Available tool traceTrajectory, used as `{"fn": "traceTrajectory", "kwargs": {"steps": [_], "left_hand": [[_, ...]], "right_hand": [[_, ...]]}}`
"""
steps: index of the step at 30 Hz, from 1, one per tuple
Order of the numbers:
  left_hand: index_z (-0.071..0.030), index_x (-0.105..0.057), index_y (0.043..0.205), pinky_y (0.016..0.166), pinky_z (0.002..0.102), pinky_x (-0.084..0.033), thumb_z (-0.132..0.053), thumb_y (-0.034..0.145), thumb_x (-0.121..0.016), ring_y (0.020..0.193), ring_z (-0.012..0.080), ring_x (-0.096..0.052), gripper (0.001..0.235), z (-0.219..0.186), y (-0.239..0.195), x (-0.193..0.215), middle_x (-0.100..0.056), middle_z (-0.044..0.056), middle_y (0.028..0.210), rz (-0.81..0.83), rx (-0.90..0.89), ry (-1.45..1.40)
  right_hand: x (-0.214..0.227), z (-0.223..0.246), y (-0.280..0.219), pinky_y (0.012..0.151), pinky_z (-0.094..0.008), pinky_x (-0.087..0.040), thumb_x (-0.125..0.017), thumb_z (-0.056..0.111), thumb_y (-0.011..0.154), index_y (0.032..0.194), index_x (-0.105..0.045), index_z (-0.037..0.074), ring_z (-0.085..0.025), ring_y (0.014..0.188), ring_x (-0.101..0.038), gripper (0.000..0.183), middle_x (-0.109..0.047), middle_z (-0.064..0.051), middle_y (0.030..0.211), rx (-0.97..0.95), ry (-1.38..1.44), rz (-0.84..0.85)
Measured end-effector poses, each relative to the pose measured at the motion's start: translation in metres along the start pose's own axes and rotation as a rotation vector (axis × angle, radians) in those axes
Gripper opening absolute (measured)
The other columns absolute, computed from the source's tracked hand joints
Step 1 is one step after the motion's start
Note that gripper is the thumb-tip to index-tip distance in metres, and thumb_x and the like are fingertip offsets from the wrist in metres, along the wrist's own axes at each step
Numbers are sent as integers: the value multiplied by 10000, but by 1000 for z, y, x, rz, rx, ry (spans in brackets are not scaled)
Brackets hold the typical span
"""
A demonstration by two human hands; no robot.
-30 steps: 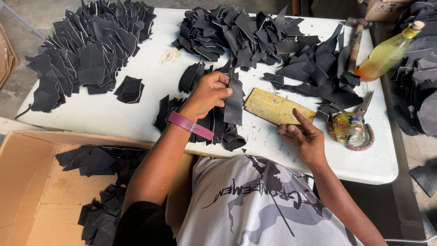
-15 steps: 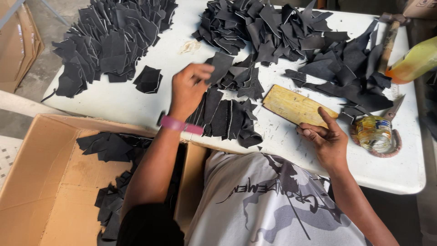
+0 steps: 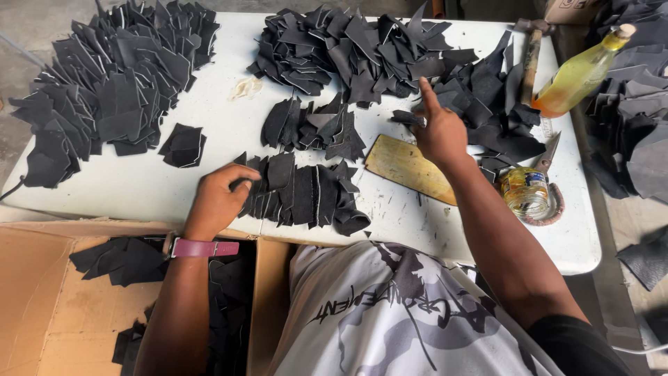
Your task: The person repeatedly picks up small black leather pieces from a table and rubs their edges against a rectangular wooden block. They handle the pieces one at a time, turning them over and smoothing different sides before placing them back on the table among other pieces.
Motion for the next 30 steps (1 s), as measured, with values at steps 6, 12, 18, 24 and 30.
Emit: {"fn": "traceTrajectory", "kwargs": {"steps": [6,12,18,24,30], "left_hand": [[-11,-740,1085,899,295,-557,-35,926,-728,1002,161,-725,161,-32,-6,9,-773,99,1035,-275,-97,-71],[-14,-630,1260,874,283,-610,-107,955,-755,1011,160,-728,343,-77,13,-58,-749,147,1144,-258,-114,-675],[-81,-367,1425,880,353,-615,-20,868,-757,1028,184,-659,683,-129,52,-205,-601,138,1194,83,96,-1161],[-86,-384,1322,815,343,-633,18,946,-647,926,159,-681,470,-136,61,-228,-665,126,1061,34,111,-1368],[1,-600,1152,765,271,-603,15,1062,-654,890,95,-630,106,-144,60,-215,-654,73,1017,-56,-261,-856]], "right_hand": [[-22,-11,29,899,-464,-524,-874,128,728,1600,-245,200,-404,1056,-661,1078,-749,-117,1137,-49,-108,111],[34,14,-9,894,-322,-620,-833,-13,882,1645,-272,167,-208,1078,-701,963,-695,-97,1165,-82,681,-110],[71,53,-86,967,-320,-606,-810,-110,891,1659,-195,124,-152,1077,-672,1012,-662,-92,1130,82,990,-250],[70,35,-123,896,-304,-589,-702,-132,923,1669,-231,112,-153,1032,-682,915,-662,-98,1083,-54,1102,-296],[103,28,-164,968,-333,-605,-751,-110,846,1550,-393,51,-210,1197,-679,806,-632,-135,1306,67,714,-169]]}}
Point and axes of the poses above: each hand's wrist, its own y-axis towards the middle knuckle, its own x-axis out of the back of the hand, z = x × y, the point moved 3 cm from there along y, towards the middle knuckle
